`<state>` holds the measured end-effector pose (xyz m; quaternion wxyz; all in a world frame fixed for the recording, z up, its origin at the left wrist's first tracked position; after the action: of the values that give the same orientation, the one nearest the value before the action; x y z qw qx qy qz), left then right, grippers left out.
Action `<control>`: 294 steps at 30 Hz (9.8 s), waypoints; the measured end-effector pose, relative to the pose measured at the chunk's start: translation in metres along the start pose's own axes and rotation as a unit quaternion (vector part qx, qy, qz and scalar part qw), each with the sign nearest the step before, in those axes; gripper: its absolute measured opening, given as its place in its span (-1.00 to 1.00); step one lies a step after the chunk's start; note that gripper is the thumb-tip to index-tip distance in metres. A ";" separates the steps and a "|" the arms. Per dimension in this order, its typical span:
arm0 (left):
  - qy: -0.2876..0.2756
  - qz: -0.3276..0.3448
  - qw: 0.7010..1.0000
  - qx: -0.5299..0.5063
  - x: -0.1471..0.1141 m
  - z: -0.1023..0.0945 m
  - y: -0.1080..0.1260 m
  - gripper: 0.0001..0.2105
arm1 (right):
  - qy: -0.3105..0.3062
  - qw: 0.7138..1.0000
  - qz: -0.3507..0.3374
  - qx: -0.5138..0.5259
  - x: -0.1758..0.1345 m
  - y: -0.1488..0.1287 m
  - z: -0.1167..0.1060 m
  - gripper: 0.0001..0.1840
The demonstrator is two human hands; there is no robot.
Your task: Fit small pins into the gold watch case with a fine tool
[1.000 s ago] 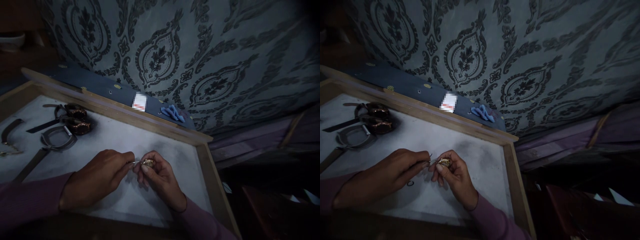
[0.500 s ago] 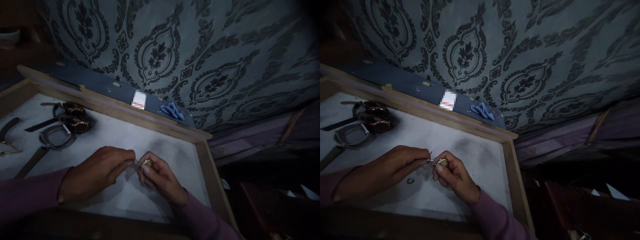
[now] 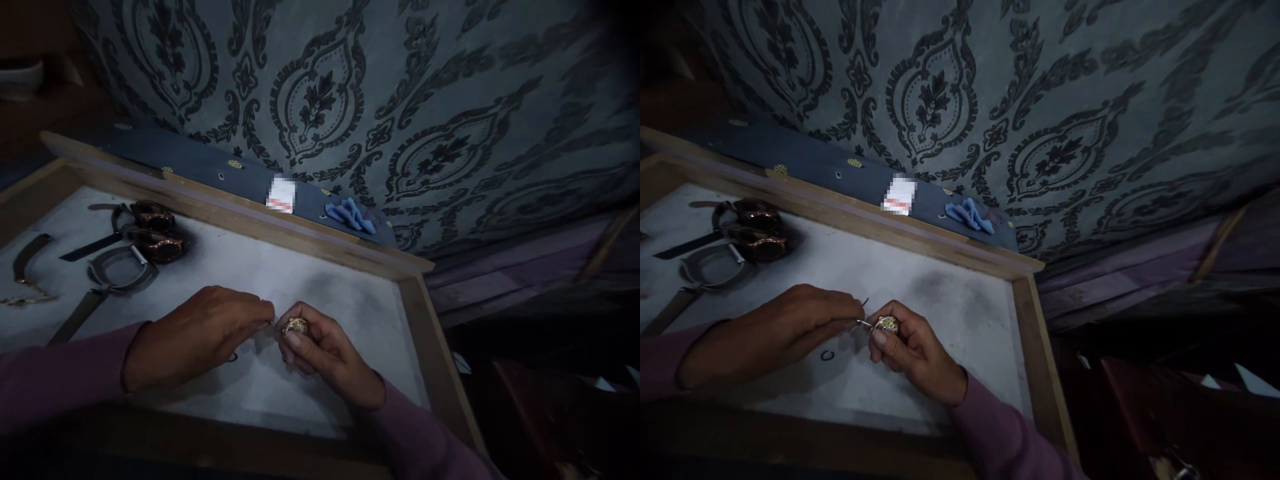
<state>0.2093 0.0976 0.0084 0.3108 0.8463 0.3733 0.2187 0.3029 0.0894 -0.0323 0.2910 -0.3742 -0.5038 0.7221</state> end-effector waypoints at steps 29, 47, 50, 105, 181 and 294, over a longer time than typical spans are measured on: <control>-0.076 -0.002 0.994 0.076 -0.005 0.008 0.004 -0.72 | -0.012 0.999 0.001 -0.045 -0.001 0.005 0.003 -0.76; 0.024 -0.114 0.984 -0.134 0.000 -0.001 -0.016 -0.75 | 0.044 0.999 -0.011 0.007 0.006 0.006 -0.009 -0.66; 0.025 -0.169 0.953 -0.248 0.001 0.012 -0.022 -0.73 | 0.056 0.994 0.003 0.089 0.009 0.014 -0.009 -0.62; 0.002 -0.119 0.992 -0.035 0.007 0.012 -0.019 -0.74 | 0.125 0.986 0.024 0.111 0.010 0.017 -0.015 -0.75; -0.072 -0.008 0.989 0.126 0.002 0.018 -0.004 -0.77 | 0.057 0.998 -0.014 -0.023 0.010 0.022 -0.006 -0.77; 0.042 -0.179 0.916 -0.358 0.005 0.022 -0.031 -0.89 | 0.089 0.944 0.109 0.299 0.016 0.030 -0.013 -0.67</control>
<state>0.2105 0.1101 -0.0285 0.6111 0.5877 0.4279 0.3133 0.3039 0.0991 -0.0679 0.3523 -0.3852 -0.1929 0.8309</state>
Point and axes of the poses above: each hand's wrist, its own x-axis towards the middle knuckle, its own z-axis out of the palm, y = z × x, the point moved 9 cm from there along x, towards the middle knuckle, and after that the axes turned 7 degrees about y, right-handed, at the moved point
